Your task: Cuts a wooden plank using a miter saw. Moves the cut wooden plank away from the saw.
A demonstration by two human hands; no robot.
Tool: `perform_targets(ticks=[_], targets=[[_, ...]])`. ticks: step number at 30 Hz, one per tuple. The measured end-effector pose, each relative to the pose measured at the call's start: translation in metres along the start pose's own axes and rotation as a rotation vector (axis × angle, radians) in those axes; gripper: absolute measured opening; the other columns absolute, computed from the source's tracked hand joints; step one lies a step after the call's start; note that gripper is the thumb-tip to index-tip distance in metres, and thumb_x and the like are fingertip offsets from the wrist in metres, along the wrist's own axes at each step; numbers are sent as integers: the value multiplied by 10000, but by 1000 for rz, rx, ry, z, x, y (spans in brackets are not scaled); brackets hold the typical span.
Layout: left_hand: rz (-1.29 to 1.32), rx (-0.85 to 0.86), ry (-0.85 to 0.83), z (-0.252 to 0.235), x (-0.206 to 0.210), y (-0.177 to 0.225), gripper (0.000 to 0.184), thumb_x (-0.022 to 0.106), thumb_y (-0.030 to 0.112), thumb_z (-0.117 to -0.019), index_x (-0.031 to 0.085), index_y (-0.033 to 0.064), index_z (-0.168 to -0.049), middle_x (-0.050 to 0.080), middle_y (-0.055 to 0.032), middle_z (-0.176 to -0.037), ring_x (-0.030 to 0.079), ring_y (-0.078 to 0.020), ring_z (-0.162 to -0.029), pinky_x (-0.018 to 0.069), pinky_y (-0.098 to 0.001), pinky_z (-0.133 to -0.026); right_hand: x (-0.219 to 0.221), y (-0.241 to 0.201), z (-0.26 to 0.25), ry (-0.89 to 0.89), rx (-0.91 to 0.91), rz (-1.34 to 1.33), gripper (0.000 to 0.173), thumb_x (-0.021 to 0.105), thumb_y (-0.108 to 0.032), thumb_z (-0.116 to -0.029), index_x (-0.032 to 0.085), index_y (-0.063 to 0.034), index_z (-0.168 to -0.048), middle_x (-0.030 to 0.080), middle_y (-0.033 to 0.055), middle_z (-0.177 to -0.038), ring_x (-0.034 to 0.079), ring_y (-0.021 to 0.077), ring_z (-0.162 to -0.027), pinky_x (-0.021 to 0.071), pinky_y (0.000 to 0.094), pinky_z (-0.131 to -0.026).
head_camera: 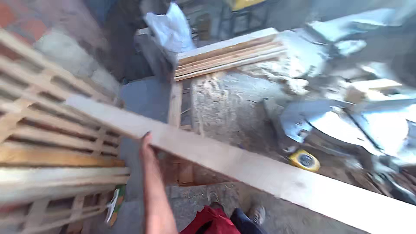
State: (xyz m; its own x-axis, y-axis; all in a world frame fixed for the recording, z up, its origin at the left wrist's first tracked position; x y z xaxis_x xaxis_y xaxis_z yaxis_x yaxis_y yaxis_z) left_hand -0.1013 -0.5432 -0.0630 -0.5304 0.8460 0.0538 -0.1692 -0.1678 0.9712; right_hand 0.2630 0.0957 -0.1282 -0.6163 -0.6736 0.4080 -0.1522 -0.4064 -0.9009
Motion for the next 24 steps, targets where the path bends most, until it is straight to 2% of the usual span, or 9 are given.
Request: perform_targets(ticks=[3,5,7,9,11,12,14,19,24], targets=[[45,213,-61,36,-18,26,284,477,260,-1041,571,91,-1248,676,4,-1031,674,-85,-924,588,-346,-835,-107,27,71,371,-96,-34,216,702,-397,-896,671,-215,-1008,707,-90,-765,713,47,-724,638,319,-693],[119,331,-50,51,-42,41,263,461,215,-1027,564,78,-1226,671,7,-1063,667,-85,-985,574,-359,-908,-138,78,114,492,46,-148,311,779,-445,-781,678,-201,-944,687,-16,-704,702,139,-663,613,428,-641],[128,432,-72,57,-69,46,358,432,241,-1051,505,32,-1332,638,-47,-1190,642,-101,-1083,548,-363,-976,-151,133,144,533,244,-205,484,783,-508,-732,646,-159,-1038,709,80,-809,716,254,-754,597,531,-688],[93,501,-43,77,-71,52,423,380,249,-1077,474,-63,-1348,616,-133,-1200,636,-152,-1108,530,-376,-1000,-157,168,157,527,455,-50,521,643,-465,-837,537,-114,-1207,697,146,-901,707,294,-804,598,530,-697],[158,490,108,136,-46,74,380,392,213,-1019,564,-79,-1191,692,-204,-1069,710,-284,-1012,569,-472,-955,-181,177,151,350,579,447,626,595,-225,-953,359,-110,-1522,680,213,-1088,697,313,-919,599,495,-772],[133,541,49,162,-42,86,385,363,195,-1034,556,-96,-1197,688,-211,-1091,704,-299,-1037,560,-476,-976,-189,165,139,221,533,772,811,720,-182,-901,291,-128,-1586,712,189,-1125,722,294,-963,613,479,-833],[97,693,16,204,-51,104,368,430,190,-1034,568,-95,-1221,699,-181,-1102,712,-255,-1036,581,-425,-947,-155,99,103,-47,185,1232,951,818,-218,-823,297,-115,-1612,734,128,-1172,729,263,-1029,603,493,-904],[-34,958,-33,318,-75,143,419,519,40,-941,436,-121,-1318,628,0,-1134,615,42,-1060,514,-179,-957,8,-152,74,-263,-807,1473,524,662,-373,-958,616,-103,-1404,678,105,-1318,649,285,-1212,532,518,-1021],[-215,1265,-206,435,-48,179,913,860,408,-742,436,-4,-1437,637,-92,-1302,649,-188,-1170,564,-431,-1007,68,-343,137,-111,-1578,1310,467,787,-323,-885,665,-68,-1256,662,161,-1277,641,326,-1183,525,523,-994]])
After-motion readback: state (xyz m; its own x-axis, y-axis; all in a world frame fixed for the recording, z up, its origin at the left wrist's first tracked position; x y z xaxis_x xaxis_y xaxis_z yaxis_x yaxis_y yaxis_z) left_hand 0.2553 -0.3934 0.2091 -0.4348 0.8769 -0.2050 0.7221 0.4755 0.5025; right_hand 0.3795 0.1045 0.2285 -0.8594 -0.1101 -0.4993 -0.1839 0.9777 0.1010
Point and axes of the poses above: each hand's wrist, its own z-axis away from the middle knuckle, its own x-axis out of the palm, y = z × x, the point moved 9 cm from there along -z, towards the middle knuckle
